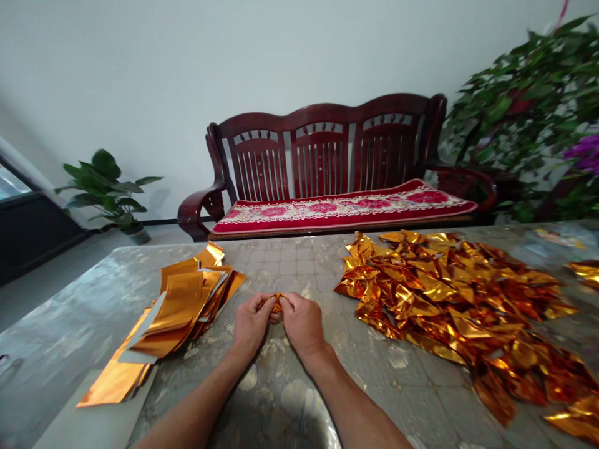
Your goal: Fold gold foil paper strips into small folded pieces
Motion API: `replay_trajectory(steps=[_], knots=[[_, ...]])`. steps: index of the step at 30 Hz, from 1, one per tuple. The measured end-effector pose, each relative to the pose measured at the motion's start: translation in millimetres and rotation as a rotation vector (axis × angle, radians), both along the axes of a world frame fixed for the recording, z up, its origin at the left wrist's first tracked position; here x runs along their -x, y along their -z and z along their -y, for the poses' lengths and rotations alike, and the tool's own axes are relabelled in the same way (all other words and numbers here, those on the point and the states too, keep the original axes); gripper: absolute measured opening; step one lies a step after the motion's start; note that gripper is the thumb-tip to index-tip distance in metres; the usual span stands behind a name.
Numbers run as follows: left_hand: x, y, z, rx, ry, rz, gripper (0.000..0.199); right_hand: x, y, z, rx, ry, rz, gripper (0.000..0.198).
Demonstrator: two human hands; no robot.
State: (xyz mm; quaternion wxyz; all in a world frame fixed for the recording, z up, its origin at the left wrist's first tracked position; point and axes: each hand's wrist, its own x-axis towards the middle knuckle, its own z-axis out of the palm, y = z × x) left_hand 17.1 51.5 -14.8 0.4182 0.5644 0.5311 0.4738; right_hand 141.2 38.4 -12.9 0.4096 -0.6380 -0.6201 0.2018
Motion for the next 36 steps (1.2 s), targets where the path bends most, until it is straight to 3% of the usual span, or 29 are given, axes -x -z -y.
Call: replay_trajectory(steps=[7, 13, 18, 21, 26, 31, 36], knots=[[0.4, -2.8, 5.8, -0.046, -0.034, -0.055, 0.025, 5.5, -1.3, 3.6, -0.057, 0.004, 0.048, 0.033], [0.9, 5.5, -2.4, -0.007, -0.035, 0.022, 0.027, 3.3, -1.0, 0.5, 0.015, -0.021, 0.017, 0.032], [3.8, 9.7, -8.9, -0.012, -0.061, 0.089, 0.030, -6.4, -5.8, -0.4, 0.054, 0.120, 0.096, 0.029], [3.8, 9.0, -8.3, -0.001, -0.055, 0.089, 0.031, -10.2, -5.6, -0.8, -0.018, 0.131, 0.109, 0.018], [3.7, 4.1, -5.3, 0.026, -0.035, 0.031, 0.038, -17.1, -6.9, -2.6, -0.073, 0.138, 0.140, 0.019], [8.9, 1.3, -3.8, -0.014, -0.046, 0.024, 0.062, -40.1, -29.6, -4.7, -0.012, 0.236, 0.262, 0.020], [11.8, 5.9, -6.9, -0.009, -0.078, -0.007, 0.073, -82.9, -63.7, -3.8, 0.043, 0.412, 0.361, 0.023]])
